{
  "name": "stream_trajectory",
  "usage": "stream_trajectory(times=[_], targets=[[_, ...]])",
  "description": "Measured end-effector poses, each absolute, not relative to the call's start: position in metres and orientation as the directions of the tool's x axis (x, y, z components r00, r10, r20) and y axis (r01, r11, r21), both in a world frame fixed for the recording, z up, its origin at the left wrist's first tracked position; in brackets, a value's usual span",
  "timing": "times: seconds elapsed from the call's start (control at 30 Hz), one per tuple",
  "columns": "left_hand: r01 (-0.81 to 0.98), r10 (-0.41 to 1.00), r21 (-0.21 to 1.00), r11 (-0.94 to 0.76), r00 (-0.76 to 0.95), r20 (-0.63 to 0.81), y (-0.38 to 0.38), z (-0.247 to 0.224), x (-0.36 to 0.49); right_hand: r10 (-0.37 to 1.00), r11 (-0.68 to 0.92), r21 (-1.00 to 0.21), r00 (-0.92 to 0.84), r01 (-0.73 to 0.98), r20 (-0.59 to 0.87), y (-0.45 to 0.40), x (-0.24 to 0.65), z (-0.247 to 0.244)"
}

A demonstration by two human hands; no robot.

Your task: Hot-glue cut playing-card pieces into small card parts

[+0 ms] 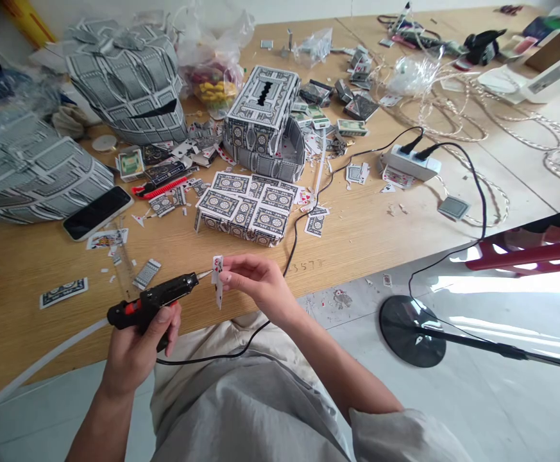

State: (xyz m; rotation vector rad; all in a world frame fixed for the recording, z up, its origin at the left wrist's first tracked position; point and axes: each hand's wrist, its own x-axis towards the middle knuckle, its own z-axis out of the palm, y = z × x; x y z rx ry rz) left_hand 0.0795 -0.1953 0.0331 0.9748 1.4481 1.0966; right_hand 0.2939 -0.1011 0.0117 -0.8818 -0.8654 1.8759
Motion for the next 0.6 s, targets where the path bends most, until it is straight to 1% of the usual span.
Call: stream_trajectory(times=[0.2,0.4,0.47,0.53,0.6], targets=[[0.035,0.957,0.965,0.261,-0.142,-0.254,-0.195,0.035,0.079,0.903,-0.372,-0.841,-0.363,-0.392,-0.230,-0.101,0.294,0.012],[0.012,0.939,0.951,0.310,-0.160,-0.304,-0.194,0.037,0.078,0.910,-0.354,-0.852,-0.354,-0.386,-0.218,-0.101,0.297,0.009],[-0.066,0.923,0.945,0.320,-0.201,-0.327,-0.189,0.034,0.074,0.912,-0.352,-0.853,-0.347,-0.385,-0.220,-0.099,0.298,0.010],[-0.185,0.900,0.927,0.325,-0.241,-0.363,-0.181,0.031,0.066,0.911,-0.355,-0.844,-0.352,-0.402,-0.215,-0.098,0.299,0.011],[-0.258,0.876,0.897,0.358,-0.240,-0.418,-0.172,0.028,0.055,0.909,-0.361,-0.830,-0.359,-0.425,-0.211,-0.097,0.300,0.013]])
